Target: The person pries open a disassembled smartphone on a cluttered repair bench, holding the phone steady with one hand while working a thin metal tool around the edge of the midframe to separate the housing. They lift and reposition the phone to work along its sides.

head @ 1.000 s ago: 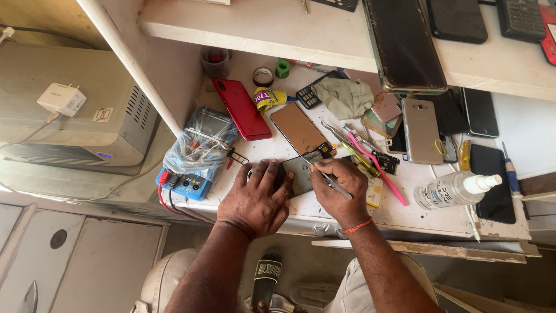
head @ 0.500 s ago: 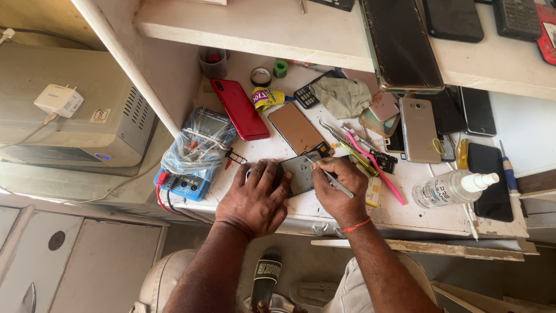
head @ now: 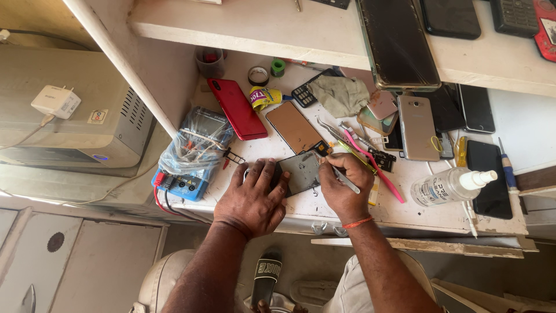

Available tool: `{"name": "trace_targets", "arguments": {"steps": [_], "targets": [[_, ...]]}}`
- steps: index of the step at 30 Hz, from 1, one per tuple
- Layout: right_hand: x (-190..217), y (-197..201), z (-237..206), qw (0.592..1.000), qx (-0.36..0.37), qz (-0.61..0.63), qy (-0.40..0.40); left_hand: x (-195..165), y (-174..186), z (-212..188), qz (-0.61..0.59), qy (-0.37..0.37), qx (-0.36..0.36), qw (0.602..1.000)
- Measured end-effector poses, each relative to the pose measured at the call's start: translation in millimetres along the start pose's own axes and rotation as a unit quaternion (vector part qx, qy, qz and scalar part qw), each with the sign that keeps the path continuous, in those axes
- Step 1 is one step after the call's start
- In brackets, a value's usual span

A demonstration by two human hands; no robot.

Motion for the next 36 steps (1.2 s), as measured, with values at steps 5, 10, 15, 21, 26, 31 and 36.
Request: {"name": "trace_targets", "arguments": {"steps": [5,10,15,21,26,31,36], "targets": [[2,1,1,1.0,-0.015,0.022,-0.004,1,5,1,-0.002,0.001,-0.003,1.0],[6,0,4,1.0,-0.018,0.011,-0.002,4,8,1,-0.002,-0.001,-0.002,1.0],[12,-1,7,1.0,-0.011,0.006,0.003,6,11,2,-0.004,-0.002,0.001,1.0],[18,-5,10,1.0,0.001,0.008,0.002,11,15,2,-0.002,0.0,0.009,1.0],[21,-6,12,1.0,0.01,0.02,0.0,12,17,3,0.001,0.0,0.014,1.0],[24,-7,11,1.0,0.015,-0.004,0.018,12,18,3,0.005,0.0,0.012,1.0],[26,-7,12,0.999,0.023,0.002,0.022,13,17,2,0.005,-0.004,0.009,1.0]]}}
Point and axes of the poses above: each hand's wrist, its own z-axis towards the middle knuckle, its own y-axis out of the back of the hand, x = y × z, the point moved 1 cm from there along z, towards the middle knuckle, and after that the axes turned 8 degrees about -y, right-handed, at the moved point
